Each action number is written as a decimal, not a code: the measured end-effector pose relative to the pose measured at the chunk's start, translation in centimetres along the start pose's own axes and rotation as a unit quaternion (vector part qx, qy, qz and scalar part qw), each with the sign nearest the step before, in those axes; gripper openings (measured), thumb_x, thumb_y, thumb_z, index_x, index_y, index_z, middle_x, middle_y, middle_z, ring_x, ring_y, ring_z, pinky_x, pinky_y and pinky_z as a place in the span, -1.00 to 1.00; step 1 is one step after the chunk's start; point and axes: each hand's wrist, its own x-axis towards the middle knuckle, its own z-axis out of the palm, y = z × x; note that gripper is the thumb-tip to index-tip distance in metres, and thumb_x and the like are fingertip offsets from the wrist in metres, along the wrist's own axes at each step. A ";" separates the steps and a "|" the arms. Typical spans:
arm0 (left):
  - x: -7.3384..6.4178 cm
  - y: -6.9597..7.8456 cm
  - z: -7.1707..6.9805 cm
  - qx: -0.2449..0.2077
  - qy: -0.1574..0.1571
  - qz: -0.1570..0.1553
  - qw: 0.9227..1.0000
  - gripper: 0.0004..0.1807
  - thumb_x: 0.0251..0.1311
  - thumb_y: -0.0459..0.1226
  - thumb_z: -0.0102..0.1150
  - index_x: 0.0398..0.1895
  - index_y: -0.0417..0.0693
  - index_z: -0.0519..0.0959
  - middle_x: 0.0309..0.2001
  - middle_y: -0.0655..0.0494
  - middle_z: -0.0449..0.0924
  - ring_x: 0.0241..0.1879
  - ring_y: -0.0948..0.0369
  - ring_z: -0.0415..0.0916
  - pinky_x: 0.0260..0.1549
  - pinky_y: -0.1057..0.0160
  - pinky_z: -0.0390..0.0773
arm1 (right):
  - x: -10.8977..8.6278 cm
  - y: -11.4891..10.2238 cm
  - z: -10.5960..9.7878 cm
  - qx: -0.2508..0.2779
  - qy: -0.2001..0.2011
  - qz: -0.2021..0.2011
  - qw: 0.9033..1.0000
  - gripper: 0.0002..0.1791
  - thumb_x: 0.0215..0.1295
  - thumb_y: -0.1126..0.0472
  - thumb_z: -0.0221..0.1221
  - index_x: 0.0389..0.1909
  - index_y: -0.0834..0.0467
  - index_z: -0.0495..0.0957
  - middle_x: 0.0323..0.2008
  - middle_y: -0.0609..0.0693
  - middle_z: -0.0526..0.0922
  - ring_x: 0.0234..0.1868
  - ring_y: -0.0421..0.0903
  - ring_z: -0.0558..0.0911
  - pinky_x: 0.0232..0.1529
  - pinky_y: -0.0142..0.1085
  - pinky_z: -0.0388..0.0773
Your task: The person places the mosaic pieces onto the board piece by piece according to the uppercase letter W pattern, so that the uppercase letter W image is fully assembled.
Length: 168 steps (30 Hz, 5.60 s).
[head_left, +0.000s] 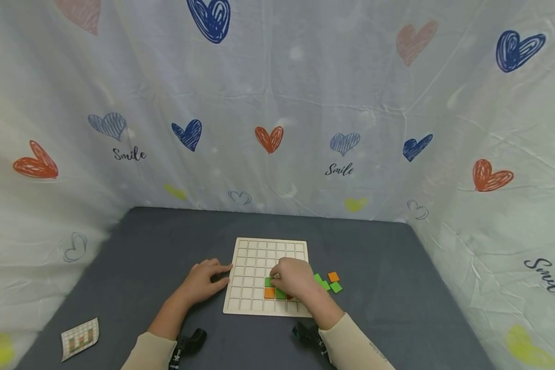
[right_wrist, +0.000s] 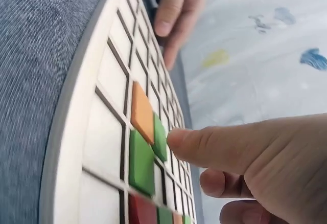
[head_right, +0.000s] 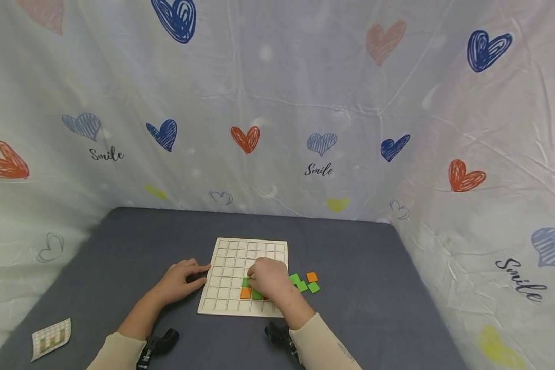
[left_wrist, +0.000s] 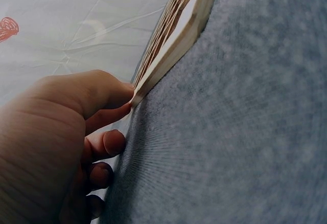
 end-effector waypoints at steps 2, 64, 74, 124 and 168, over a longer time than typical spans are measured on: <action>0.0 0.0 0.0 0.002 -0.002 -0.002 1.000 -0.56 0.31 -0.16 0.38 0.24 -0.04 0.68 -0.43 0.37 0.26 -0.48 0.37 0.08 -0.30 0.15 0.13 | -0.8 0.5 -0.4 0.018 0.002 0.010 1.000 -0.86 0.30 0.10 0.40 -0.18 -0.01 0.85 -0.26 -0.12 0.75 -0.47 -0.30 0.54 -0.53 -0.37 0.46; 0.0 0.1 -0.2 0.008 -0.025 -0.027 0.999 -0.54 0.33 -0.16 0.36 0.28 -0.01 0.65 -0.42 0.40 0.26 -0.46 0.36 0.12 -0.27 0.15 0.16 | -2.4 5.9 -4.8 0.094 0.012 0.138 0.986 -0.72 0.11 0.23 0.45 -0.11 0.11 0.81 -0.17 -0.07 0.72 -0.34 -0.15 0.57 -0.34 -0.21 0.54; 0.1 0.2 -0.2 0.001 -0.024 -0.029 0.999 -0.53 0.34 -0.15 0.36 0.29 -0.01 0.64 -0.42 0.39 0.26 -0.46 0.36 0.12 -0.27 0.15 0.14 | 0.3 2.7 -3.0 0.074 -0.039 0.050 0.995 -0.78 0.20 0.09 0.46 -0.14 0.03 0.83 -0.31 -0.17 0.61 -0.37 -0.21 0.51 -0.34 -0.26 0.51; 0.3 0.7 -0.4 0.004 -0.032 -0.045 0.998 -0.53 0.34 -0.18 0.35 0.30 -0.03 0.63 -0.40 0.32 0.31 -0.46 0.32 0.13 -0.26 0.12 0.15 | -6.0 6.6 -1.9 -0.016 0.016 0.041 0.999 -0.76 0.39 0.21 0.32 0.03 0.08 0.78 -0.34 -0.10 0.46 -0.56 -0.23 0.28 -0.54 -0.34 0.30; 0.2 0.1 0.0 0.001 -0.021 -0.038 0.999 -0.53 0.32 -0.18 0.37 0.29 -0.02 0.64 -0.42 0.35 0.28 -0.45 0.34 0.12 -0.25 0.12 0.14 | -7.2 7.5 -2.8 -0.008 0.061 0.051 0.997 -0.78 0.15 -0.01 0.51 -0.34 0.02 0.74 -0.43 -0.18 0.46 -0.48 -0.29 0.34 -0.45 -0.34 0.37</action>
